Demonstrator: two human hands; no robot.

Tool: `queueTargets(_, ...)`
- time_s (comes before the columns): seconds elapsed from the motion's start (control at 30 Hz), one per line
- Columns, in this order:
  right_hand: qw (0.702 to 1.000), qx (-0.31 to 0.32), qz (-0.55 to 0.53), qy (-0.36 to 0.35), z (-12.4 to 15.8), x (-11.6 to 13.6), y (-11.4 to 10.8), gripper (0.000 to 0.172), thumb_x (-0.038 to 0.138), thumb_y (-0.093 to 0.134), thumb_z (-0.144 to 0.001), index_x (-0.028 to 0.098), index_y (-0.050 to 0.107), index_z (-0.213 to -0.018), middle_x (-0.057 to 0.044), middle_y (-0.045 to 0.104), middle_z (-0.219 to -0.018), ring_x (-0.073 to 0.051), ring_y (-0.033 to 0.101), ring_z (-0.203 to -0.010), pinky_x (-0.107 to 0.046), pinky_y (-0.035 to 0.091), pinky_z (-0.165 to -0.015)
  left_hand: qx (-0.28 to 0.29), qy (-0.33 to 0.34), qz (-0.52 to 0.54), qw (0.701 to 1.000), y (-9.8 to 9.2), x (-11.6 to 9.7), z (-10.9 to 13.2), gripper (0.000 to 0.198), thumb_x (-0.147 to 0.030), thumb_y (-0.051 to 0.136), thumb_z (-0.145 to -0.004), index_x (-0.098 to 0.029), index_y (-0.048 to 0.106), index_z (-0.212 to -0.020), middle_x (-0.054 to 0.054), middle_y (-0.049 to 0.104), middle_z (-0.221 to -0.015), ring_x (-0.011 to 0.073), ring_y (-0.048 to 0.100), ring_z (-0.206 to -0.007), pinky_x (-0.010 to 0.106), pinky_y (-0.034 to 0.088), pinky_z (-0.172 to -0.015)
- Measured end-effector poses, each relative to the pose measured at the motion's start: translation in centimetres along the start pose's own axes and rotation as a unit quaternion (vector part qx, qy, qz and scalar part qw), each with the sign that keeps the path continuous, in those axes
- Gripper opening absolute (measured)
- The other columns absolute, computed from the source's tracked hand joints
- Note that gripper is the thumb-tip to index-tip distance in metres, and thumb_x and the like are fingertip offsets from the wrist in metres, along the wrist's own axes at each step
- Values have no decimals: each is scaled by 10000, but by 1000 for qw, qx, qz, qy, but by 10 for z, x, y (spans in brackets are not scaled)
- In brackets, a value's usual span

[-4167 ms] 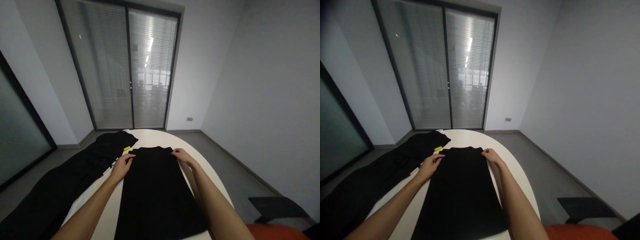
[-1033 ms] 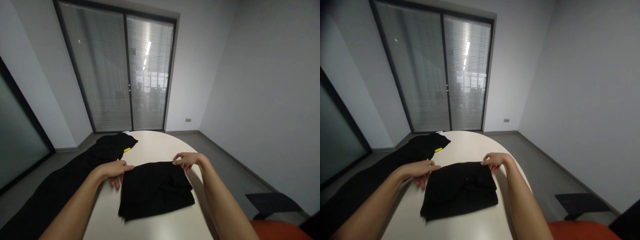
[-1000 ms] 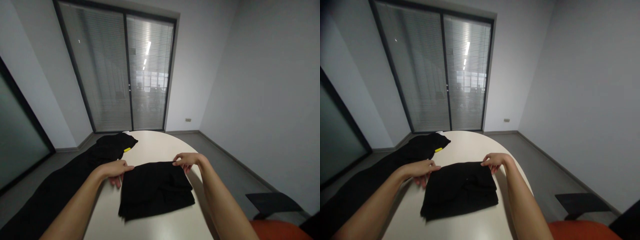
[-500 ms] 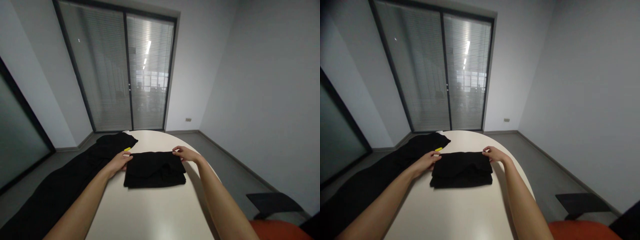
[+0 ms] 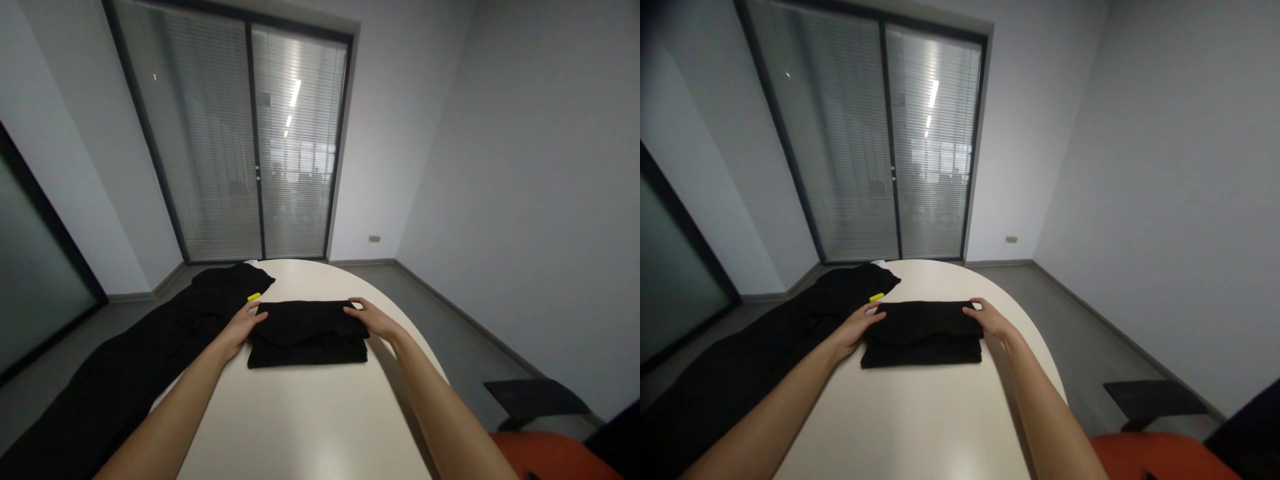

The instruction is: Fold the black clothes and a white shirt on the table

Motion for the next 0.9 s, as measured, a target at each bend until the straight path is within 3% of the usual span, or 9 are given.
queueTargets(0.13,997,-61,-39,26,6,-9,6,670,579,659,-846,136,495,-1321,-108,716,-918,-194,659,-728,-253,483,-553,-37,16,-46,998,-5,9,-6,491,-258,784,-789,-154,551,-1209,103,762,-936,255,735,-944,365,560,-888)
queueTargets(0.27,993,-36,-112,6,7,-12,12,582,429,685,-864,157,483,-1337,-93,722,-927,-202,688,-808,-271,532,-651,-54,30,-81,995,-10,12,-5,462,-353,837,-725,-156,622,-1083,133,758,-996,317,692,-1075,401,531,-955)
queueTargets(0.4,980,7,-191,-51,2,-20,17,786,377,800,-739,173,432,-1402,-39,712,-819,-204,695,-775,-305,556,-710,-4,60,-54,997,-6,20,5,632,-366,873,-666,-179,584,-1195,124,746,-1103,297,691,-1088,408,540,-966)
queueTargets(0.47,974,3,-203,-98,-2,-21,17,809,413,825,-695,200,469,-1390,-29,709,-852,-198,690,-781,-306,558,-715,24,101,-9,995,-3,22,10,746,-428,851,-682,-187,510,-1301,114,747,-1103,290,704,-1059,440,544,-962)
queueTargets(0.57,967,-34,-201,-156,-5,-21,14,695,482,793,-713,234,555,-1317,-36,699,-939,-198,684,-836,-308,558,-729,10,162,14,987,-3,20,12,809,-519,793,-718,-210,449,-1382,110,731,-1148,292,691,-1086,471,524,-991)
queueTargets(0.63,967,-40,-193,-160,-6,-22,15,664,493,784,-715,240,576,-1292,-47,691,-963,-209,682,-860,-326,565,-742,-11,180,-28,983,-5,19,9,754,-520,795,-698,-198,524,-1323,129,685,-1249,305,630,-1194,473,472,-1058)
queueTargets(0.77,976,-27,-151,-154,-7,-24,20,723,464,802,-683,254,547,-1326,-70,668,-1037,-227,672,-896,-377,577,-777,-9,182,-86,980,-9,25,1,631,-466,788,-702,-185,605,-1237,138,578,-1402,301,494,-1350,467,356,-1158)
queueTargets(0.9,975,-64,-45,-207,-5,-21,20,576,481,692,-793,251,548,-1301,-82,625,-1174,-214,650,-928,-393,562,-823,-7,184,-95,978,-15,33,-1,604,-404,741,-766,-199,556,-1303,127,566,-1418,271,494,-1354,447,393,-1137)
Point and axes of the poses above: each hand's wrist, its own z-axis away from the middle knuckle, its own y-axis out of the palm, x = y × z, the point moved 5 cm from there along -z, towards the middle knuckle
